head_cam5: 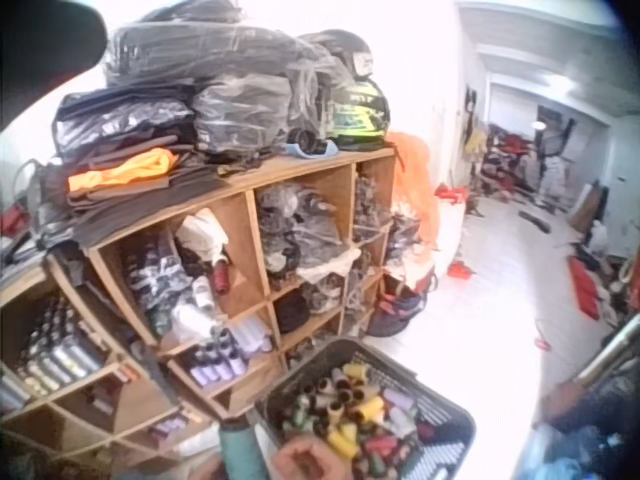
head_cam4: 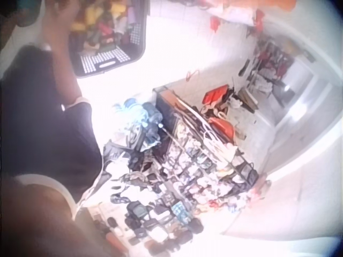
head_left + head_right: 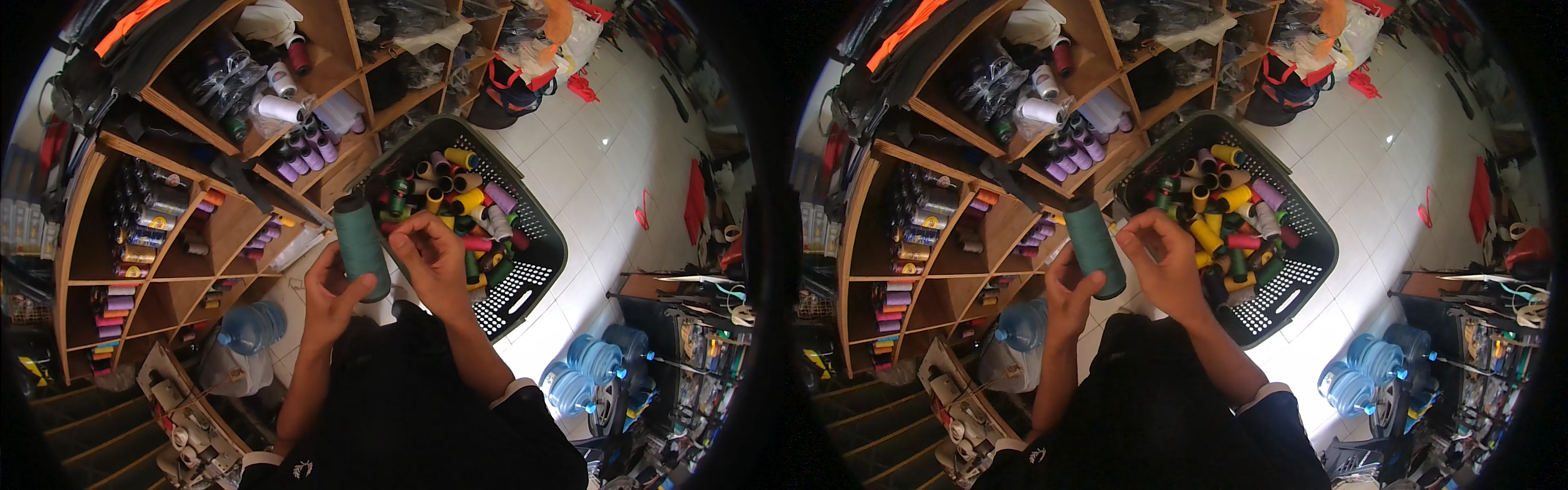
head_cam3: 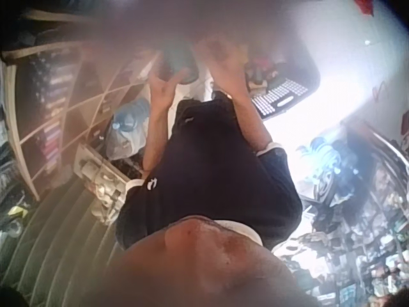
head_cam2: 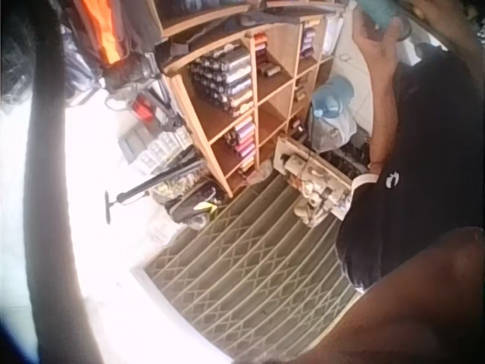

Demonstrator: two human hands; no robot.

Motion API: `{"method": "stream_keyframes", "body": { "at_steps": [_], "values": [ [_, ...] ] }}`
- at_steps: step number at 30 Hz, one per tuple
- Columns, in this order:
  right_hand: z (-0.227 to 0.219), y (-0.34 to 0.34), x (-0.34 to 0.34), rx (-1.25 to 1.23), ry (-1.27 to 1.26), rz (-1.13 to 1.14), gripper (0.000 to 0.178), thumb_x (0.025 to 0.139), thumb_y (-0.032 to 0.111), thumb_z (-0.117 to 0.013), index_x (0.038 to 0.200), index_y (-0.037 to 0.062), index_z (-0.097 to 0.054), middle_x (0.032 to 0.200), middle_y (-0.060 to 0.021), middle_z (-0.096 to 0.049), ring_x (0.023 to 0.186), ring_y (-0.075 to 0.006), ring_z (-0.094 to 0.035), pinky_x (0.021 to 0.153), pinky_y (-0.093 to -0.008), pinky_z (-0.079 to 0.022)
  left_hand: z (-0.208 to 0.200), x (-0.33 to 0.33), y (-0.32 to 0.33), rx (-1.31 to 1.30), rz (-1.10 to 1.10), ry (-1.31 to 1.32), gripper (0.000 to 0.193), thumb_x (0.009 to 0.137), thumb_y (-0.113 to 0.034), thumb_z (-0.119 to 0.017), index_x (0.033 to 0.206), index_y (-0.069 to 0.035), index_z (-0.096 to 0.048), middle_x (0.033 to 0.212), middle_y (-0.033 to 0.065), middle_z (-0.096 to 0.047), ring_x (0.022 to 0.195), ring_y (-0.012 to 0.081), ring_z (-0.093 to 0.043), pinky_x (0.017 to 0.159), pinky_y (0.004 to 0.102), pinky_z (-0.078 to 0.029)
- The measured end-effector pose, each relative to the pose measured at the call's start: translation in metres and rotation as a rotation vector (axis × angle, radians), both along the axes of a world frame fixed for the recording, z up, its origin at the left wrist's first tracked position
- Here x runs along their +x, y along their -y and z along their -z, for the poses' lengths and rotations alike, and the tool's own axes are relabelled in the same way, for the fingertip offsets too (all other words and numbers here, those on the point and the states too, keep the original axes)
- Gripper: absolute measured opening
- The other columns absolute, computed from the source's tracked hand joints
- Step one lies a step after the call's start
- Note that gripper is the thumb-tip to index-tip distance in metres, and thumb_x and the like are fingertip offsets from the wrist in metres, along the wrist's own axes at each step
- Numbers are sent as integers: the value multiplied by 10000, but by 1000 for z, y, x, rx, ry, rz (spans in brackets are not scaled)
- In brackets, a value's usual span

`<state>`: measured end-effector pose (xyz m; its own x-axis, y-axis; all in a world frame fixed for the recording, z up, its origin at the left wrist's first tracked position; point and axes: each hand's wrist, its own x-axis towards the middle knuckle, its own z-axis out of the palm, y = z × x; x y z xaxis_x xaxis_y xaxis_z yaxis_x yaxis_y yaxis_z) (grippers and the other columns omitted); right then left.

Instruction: The person picks up thread spools from a black basket, briefly inspects them, and places them onto a wooden shelf. The person repeats this process with multiple spools of different colors, arranging them in a row on the shelf.

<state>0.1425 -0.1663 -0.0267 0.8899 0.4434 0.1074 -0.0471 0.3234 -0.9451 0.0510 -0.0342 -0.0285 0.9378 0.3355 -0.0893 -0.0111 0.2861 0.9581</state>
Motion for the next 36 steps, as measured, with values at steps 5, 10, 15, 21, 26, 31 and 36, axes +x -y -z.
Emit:
{"method": "stream_keyframes", "body": {
  "at_steps": [5,10,15,21,26,31,36],
  "values": [
    [3,-5,4,58,-36,-47,84,884,54,-632,912,6,-569,869,13,-541,788,-34,-507,712,-186,-420,4,1,-5,-160,41,56,610,795,-103,-680,1308,-15,-361,1153,131,-575,1047,192,-569,913,326,-439],
    [-3,-4,7,85,-141,-112,100,863,63,-651,897,1,-581,834,-11,-579,752,-63,-558,657,-212,-464,-1,6,-3,-257,85,49,595,829,-239,-621,1307,-6,-355,1187,157,-556,1069,241,-571,942,376,-433],
    [2,-3,10,103,-152,-125,125,850,82,-671,897,2,-587,846,-32,-594,731,-81,-577,621,-210,-476,-7,10,-3,-381,150,30,629,854,-346,-573,1328,3,-351,1189,159,-550,1075,251,-566,956,384,-424],
    [1,-3,7,64,-172,-145,246,826,106,-704,1013,-5,-588,987,-51,-583,844,-113,-574,709,-241,-483,5,6,-5,-208,109,-103,657,869,-400,-541,1327,42,-377,1232,152,-522,1015,245,-582,849,380,-489],
    [10,2,12,40,-74,-274,420,819,128,-715,1177,-3,-540,1055,-51,-580,968,-147,-565,872,-294,-465,-2,5,-11,-229,223,-84,598,900,-377,-524,1327,19,-391,1240,115,-498,1158,202,-484,983,354,-377],
    [10,1,7,57,-91,-196,404,804,111,-727,1147,1,-545,1066,-63,-594,1000,-155,-582,868,-309,-480,0,8,-5,98,89,-68,426,903,-246,-566,1233,-6,-444,1175,96,-515,1139,188,-475,978,355,-368],
    [10,4,7,-1,-78,-160,411,782,102,-747,1131,7,-550,1060,-71,-605,1001,-151,-588,853,-309,-488,-9,14,-1,368,114,20,428,859,-123,-649,1222,-11,-452,1150,92,-534,1076,175,-520,937,342,-410]
  ]
}}
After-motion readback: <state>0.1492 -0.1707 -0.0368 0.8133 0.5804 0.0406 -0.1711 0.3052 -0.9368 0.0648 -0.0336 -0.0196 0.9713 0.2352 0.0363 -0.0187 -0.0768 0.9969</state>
